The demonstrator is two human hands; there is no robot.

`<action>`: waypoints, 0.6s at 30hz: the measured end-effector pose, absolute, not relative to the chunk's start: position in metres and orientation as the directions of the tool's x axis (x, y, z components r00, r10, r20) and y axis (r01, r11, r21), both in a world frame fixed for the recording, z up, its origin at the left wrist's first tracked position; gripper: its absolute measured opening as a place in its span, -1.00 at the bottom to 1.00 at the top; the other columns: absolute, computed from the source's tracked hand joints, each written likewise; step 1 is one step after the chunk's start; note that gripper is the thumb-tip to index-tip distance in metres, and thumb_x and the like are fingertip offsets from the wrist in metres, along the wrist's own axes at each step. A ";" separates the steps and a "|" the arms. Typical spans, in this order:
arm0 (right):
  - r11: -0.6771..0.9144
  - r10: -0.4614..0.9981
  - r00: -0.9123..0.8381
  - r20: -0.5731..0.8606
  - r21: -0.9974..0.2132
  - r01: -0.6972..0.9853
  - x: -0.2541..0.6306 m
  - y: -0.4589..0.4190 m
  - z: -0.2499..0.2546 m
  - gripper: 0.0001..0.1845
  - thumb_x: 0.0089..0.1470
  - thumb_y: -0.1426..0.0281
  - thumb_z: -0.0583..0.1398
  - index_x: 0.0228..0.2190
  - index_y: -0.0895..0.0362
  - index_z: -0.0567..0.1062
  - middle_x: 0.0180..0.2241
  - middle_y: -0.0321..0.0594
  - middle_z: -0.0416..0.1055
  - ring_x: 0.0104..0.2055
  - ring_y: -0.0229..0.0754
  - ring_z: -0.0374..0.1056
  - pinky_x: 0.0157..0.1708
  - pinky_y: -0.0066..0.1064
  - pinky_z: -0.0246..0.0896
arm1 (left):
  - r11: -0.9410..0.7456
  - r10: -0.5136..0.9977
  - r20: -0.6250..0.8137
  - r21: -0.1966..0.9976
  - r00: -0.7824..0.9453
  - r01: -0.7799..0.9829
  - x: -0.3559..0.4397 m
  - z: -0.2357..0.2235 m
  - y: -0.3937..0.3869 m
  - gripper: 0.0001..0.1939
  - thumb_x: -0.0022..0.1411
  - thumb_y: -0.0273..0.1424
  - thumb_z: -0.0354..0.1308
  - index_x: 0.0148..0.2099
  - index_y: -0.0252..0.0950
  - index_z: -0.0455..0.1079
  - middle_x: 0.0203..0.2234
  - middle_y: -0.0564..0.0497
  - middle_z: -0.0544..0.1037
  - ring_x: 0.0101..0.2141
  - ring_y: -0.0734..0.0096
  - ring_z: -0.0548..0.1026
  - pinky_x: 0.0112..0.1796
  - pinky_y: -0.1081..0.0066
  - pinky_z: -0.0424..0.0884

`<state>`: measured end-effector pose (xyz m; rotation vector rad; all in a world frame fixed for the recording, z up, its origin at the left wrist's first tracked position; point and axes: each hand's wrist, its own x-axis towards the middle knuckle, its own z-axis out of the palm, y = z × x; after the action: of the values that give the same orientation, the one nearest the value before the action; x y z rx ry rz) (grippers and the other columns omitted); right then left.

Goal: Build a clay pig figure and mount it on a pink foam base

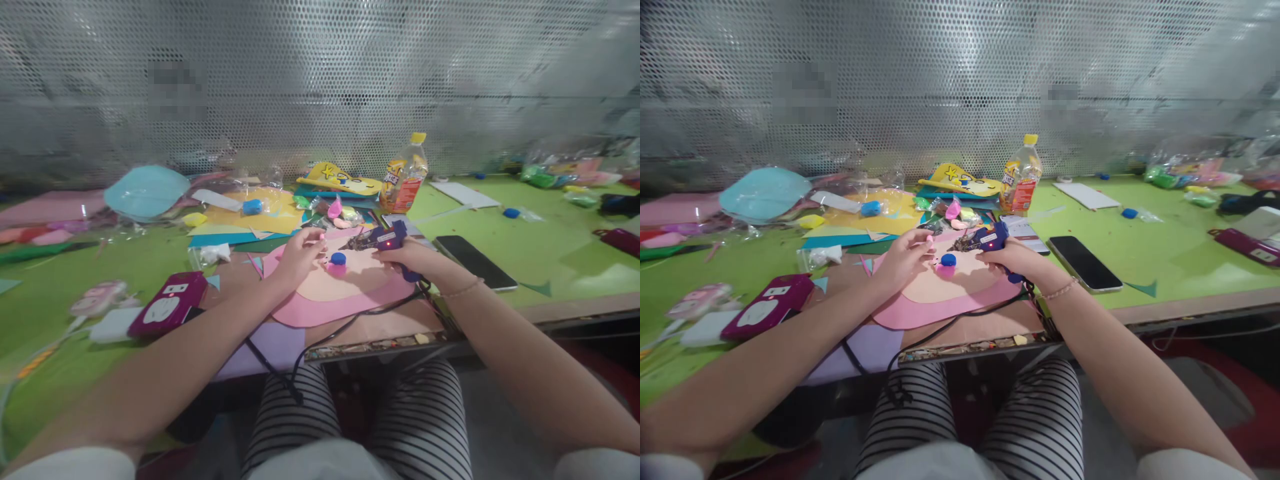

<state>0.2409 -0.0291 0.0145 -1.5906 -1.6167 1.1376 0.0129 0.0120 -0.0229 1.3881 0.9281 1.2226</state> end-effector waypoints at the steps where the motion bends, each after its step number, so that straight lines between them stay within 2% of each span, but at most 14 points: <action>1: -0.091 0.983 -0.093 -0.156 -0.865 0.494 0.241 -0.029 0.014 -0.69 -0.20 0.28 0.28 -0.74 0.17 0.33 -0.75 -0.35 0.23 -0.70 -0.41 0.09 -0.68 -0.50 -0.04 | -0.182 0.962 0.192 0.981 0.192 -0.070 0.013 -0.023 0.012 -0.83 0.10 -0.37 0.18 -0.21 -0.24 0.38 -0.29 0.03 0.43 -0.40 0.55 0.46 -0.38 0.50 0.44; 7: -0.099 0.985 -0.061 -0.160 -0.823 0.559 0.242 -0.028 0.011 -0.65 -0.19 0.27 0.28 -0.74 0.14 0.25 -0.77 -0.39 0.18 -0.72 -0.40 0.08 -0.69 -0.49 -0.04 | -0.170 0.965 0.177 0.984 0.195 -0.055 0.014 -0.021 0.009 -0.83 0.09 -0.36 0.17 -0.22 -0.26 0.37 -0.31 0.02 0.44 -0.42 0.53 0.46 -0.42 0.52 0.43; 12: -0.096 0.982 -0.090 -0.166 -0.849 0.519 0.241 -0.028 0.013 -0.70 -0.19 0.26 0.27 -0.71 0.17 0.34 -0.75 -0.35 0.23 -0.71 -0.40 0.08 -0.68 -0.50 -0.04 | -0.168 0.966 0.173 0.985 0.192 -0.042 0.014 -0.020 0.009 -0.83 0.06 -0.36 0.20 -0.25 -0.27 0.37 -0.34 0.02 0.44 -0.43 0.55 0.46 -0.41 0.52 0.43; 15: -0.057 0.972 -0.161 -0.173 -0.834 0.549 0.241 -0.028 0.013 -0.72 -0.15 0.25 0.24 -0.68 0.18 0.40 -0.77 -0.36 0.21 -0.70 -0.39 0.09 -0.67 -0.50 -0.03 | -0.161 0.967 0.165 0.986 0.196 -0.037 0.015 -0.018 0.007 -0.81 0.06 -0.34 0.20 -0.25 -0.27 0.36 -0.35 0.01 0.44 -0.42 0.52 0.46 -0.45 0.52 0.42; 18: -0.028 0.967 -0.194 -0.163 -0.830 0.557 0.241 -0.029 0.013 -0.69 -0.13 0.25 0.23 -0.71 0.17 0.37 -0.77 -0.35 0.22 -0.69 -0.38 0.12 -0.65 -0.49 -0.01 | -0.189 0.962 0.182 0.982 0.203 0.017 0.014 -0.016 0.005 -0.79 0.05 -0.36 0.19 -0.22 -0.27 0.37 -0.34 0.00 0.45 -0.41 0.48 0.47 -0.49 0.53 0.40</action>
<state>0.2408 -0.0289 0.0128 -1.5949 -1.7770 1.1310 0.0143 0.0047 -0.0165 1.4614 0.9890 1.1722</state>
